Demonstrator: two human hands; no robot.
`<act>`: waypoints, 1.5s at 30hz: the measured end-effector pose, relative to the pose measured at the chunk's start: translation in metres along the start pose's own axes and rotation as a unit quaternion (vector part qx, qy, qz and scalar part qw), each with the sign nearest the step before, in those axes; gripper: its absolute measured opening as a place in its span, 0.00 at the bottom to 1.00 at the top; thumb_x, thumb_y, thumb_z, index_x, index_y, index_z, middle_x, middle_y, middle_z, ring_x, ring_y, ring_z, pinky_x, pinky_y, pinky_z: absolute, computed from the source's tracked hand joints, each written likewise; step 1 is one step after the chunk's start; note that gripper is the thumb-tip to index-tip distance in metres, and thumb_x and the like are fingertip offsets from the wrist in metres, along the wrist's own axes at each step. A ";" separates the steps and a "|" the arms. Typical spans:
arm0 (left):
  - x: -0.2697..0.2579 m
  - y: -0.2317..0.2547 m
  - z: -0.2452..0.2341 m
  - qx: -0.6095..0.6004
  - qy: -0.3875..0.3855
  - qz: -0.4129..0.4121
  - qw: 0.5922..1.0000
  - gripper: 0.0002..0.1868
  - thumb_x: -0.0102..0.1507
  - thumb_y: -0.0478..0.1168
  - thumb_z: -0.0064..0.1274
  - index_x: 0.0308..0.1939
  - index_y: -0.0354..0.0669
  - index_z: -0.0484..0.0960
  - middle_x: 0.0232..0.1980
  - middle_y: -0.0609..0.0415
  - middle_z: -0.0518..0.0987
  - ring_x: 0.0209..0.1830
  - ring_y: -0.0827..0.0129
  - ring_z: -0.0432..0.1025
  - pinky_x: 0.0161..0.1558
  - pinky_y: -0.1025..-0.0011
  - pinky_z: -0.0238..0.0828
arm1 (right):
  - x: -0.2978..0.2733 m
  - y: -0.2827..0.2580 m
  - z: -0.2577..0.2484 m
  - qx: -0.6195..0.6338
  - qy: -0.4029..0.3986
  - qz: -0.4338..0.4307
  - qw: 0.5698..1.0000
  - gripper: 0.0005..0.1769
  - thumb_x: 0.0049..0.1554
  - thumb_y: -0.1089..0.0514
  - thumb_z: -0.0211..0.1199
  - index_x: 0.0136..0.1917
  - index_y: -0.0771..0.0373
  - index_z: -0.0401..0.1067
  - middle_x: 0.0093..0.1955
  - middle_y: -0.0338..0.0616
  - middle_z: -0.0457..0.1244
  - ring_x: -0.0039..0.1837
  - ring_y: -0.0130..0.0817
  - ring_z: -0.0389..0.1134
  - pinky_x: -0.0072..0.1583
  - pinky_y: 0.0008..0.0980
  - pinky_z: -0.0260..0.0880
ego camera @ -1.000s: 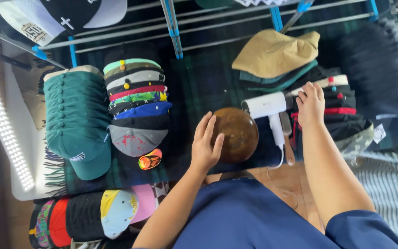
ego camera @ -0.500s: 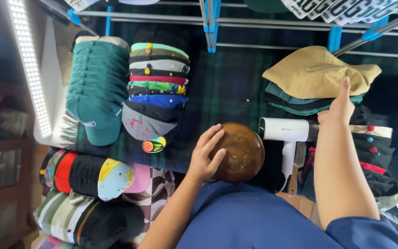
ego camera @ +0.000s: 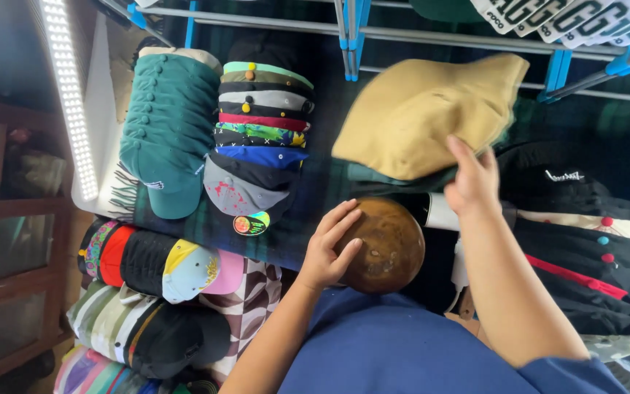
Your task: The person removes a hat from a cardboard box, cleans the surfaces of various hats using a wooden-handled brush, and applies steam to the hats with a white handheld steamer.
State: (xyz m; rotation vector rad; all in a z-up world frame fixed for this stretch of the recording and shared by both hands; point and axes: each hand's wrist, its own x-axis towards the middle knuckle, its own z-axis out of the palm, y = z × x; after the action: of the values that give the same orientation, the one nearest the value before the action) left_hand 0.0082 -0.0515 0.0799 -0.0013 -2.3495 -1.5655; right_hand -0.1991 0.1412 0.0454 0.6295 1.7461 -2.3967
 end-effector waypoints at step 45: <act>0.059 0.073 0.271 -0.039 -0.238 0.080 0.967 0.15 0.66 0.40 0.55 0.57 0.45 0.83 0.50 0.44 0.84 0.54 0.48 0.78 0.57 0.56 0.75 | -0.207 0.131 -0.494 -0.106 0.367 0.111 0.917 0.34 0.66 0.52 0.64 0.80 0.56 0.55 0.75 0.63 0.51 0.72 0.65 0.57 0.61 0.71 0.66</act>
State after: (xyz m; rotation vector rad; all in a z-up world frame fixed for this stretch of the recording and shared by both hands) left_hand -0.1052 0.2111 0.0657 -0.6364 -2.5449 -1.7228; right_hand 0.1622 0.5264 -0.1140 1.7478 1.9765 -1.8878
